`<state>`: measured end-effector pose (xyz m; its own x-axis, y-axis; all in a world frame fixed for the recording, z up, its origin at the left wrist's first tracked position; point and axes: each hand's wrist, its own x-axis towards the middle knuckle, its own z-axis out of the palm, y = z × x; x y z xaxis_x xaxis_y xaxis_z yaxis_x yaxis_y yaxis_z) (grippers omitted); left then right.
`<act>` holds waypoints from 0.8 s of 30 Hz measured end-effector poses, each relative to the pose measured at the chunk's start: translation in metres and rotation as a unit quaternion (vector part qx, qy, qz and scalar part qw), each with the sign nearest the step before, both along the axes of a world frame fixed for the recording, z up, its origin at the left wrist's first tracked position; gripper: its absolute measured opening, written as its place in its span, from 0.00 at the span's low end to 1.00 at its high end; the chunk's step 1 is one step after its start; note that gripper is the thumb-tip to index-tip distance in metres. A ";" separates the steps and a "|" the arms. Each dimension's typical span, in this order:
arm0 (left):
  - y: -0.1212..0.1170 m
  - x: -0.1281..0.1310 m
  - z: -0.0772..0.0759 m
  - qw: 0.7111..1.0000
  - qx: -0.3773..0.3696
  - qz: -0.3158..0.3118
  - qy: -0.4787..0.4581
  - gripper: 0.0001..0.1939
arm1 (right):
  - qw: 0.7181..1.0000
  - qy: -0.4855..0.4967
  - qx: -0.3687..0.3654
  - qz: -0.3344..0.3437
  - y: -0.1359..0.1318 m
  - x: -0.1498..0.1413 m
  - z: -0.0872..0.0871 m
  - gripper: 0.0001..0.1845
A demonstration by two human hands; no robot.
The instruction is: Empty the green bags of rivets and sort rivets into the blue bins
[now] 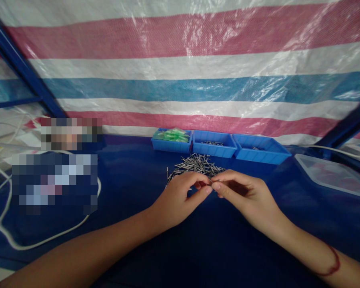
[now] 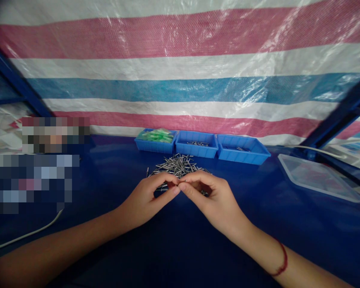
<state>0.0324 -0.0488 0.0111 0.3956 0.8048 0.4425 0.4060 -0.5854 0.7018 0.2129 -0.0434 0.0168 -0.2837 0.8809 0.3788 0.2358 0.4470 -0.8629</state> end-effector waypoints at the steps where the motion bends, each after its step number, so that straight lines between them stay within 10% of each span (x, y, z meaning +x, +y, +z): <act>1: 0.000 0.000 0.000 1.000 0.000 0.006 -0.004 0.04 | 1.000 -0.004 0.003 0.000 0.000 0.000 -0.001 0.07; 24: -0.001 -0.002 0.002 0.995 0.059 0.075 -0.040 0.03 | 0.994 -0.080 0.059 0.037 0.005 0.001 -0.010 0.08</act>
